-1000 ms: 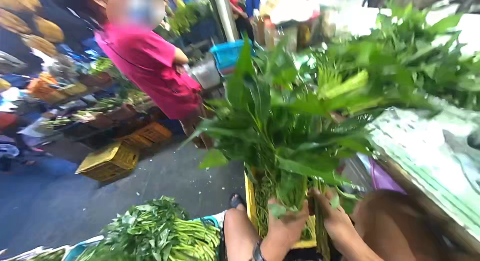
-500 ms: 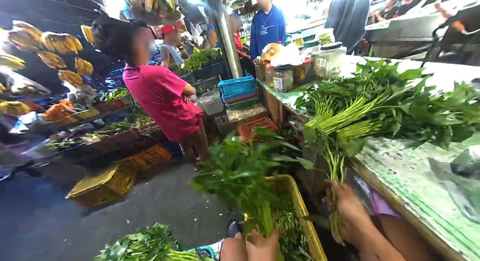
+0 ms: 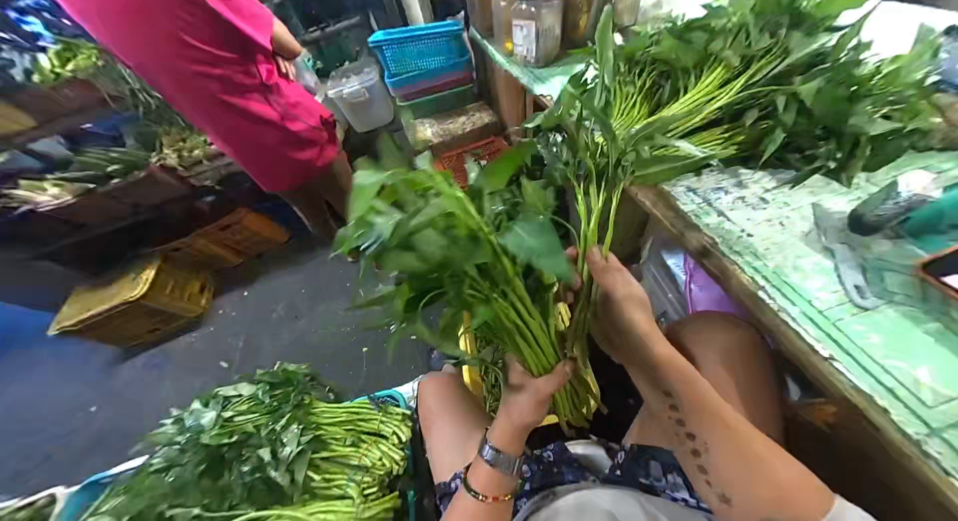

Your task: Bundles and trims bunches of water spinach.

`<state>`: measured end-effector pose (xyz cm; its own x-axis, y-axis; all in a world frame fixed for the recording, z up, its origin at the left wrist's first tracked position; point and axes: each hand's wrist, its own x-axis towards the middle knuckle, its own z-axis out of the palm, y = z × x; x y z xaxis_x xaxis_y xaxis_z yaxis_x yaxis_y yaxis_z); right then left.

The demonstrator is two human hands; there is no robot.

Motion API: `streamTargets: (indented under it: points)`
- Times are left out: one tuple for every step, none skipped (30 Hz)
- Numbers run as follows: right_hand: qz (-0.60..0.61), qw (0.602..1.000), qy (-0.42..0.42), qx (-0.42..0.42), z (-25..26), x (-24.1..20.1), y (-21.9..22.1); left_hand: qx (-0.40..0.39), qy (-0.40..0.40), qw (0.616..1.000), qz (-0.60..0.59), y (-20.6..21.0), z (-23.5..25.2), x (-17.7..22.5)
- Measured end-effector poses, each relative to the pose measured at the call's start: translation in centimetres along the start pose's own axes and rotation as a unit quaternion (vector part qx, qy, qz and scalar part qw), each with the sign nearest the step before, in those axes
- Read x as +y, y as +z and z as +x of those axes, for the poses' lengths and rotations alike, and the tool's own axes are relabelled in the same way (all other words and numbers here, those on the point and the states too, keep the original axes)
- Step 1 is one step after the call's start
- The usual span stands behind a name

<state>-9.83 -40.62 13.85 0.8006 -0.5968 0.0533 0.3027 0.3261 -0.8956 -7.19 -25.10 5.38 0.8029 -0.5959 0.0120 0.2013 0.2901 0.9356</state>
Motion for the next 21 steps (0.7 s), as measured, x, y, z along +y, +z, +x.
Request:
streamTargets:
  points:
    - [-0.003,1.0,-0.001,0.009,0.2,-0.3,0.5,-0.012,-0.003,1.0,-0.005,0.0,0.0,-0.4]
    - [-0.002,1.0,-0.002,0.012,0.4,-0.8,0.7,-0.024,-0.004,0.999,-0.023,0.0,0.0,-0.7]
    - [0.007,1.0,-0.004,0.006,0.5,-1.1,0.6,-0.041,-0.01,0.998,-0.04,-0.1,-0.2,-0.8]
    - [0.016,1.0,-0.013,-0.001,0.5,-1.2,0.2,-0.055,-0.015,0.997,-0.057,-0.4,-0.3,-1.1]
    - [0.009,1.0,-0.025,0.001,0.6,-1.5,0.0,-0.059,-0.017,0.996,-0.058,-0.9,-0.3,-1.4]
    - [-0.003,0.999,-0.039,0.011,0.7,-1.9,-0.3,-0.046,-0.019,0.998,-0.039,-1.4,-0.3,-1.7]
    - [-0.015,0.998,-0.052,0.013,1.0,-2.3,-0.7,-0.016,-0.024,1.0,-0.011,-2.1,-0.3,-2.1]
    - [-0.029,0.998,-0.059,0.013,1.1,-2.7,-1.2,0.016,-0.033,0.999,0.025,-2.7,-0.4,-2.5]
    - [-0.037,0.998,-0.057,0.011,1.1,-3.2,-1.6,0.05,-0.048,0.995,0.068,-3.2,-0.4,-2.7]
    - [-0.044,0.997,-0.056,0.006,1.1,-3.6,-2.1,0.076,-0.07,0.989,0.107,-3.7,-0.1,-2.8]
    - [-0.054,0.997,-0.057,0.001,1.1,-4.0,-2.6,0.097,-0.098,0.979,0.153,-4.2,0.4,-3.0]
    - [-0.066,0.996,-0.061,-0.001,0.9,-4.3,-2.9,0.114,-0.129,0.966,0.196,-4.7,0.9,-3.1]
    - [-0.08,0.995,-0.067,-0.001,0.8,-4.5,-3.3,0.129,-0.146,0.955,0.225,-5.2,1.4,-3.2]
    - [-0.095,0.993,-0.075,0.0,0.6,-4.6,-3.4,0.14,-0.152,0.947,0.245,-5.6,1.8,-3.1]
    - [-0.109,0.99,-0.085,0.002,0.5,-4.5,-3.6,0.148,-0.15,0.944,0.252,-5.7,2.0,-3.0]
    - [-0.128,0.987,-0.094,0.002,0.4,-4.3,-3.7,0.153,-0.146,0.946,0.246,-5.7,2.2,-2.7]
    - [-0.147,0.984,-0.098,0.004,0.3,-4.1,-3.7,0.153,-0.138,0.953,0.222,-5.3,2.2,-2.2]
    - [-0.162,0.982,-0.098,0.008,0.1,-3.7,-3.7,0.148,-0.127,0.964,0.181,-4.7,2.0,-1.5]
    - [-0.172,0.981,-0.093,0.011,-0.1,-3.4,-3.5,0.131,-0.118,0.976,0.127,-4.0,1.8,-0.6]
    - [-0.181,0.98,-0.081,0.011,-0.4,-3.0,-3.2,0.106,-0.106,0.986,0.067,-3.2,1.5,0.3]
    - [-0.193,0.979,-0.061,0.008,-0.7,-2.4,-2.8,0.078,-0.091,0.993,0.013,-2.4,1.4,1.0]
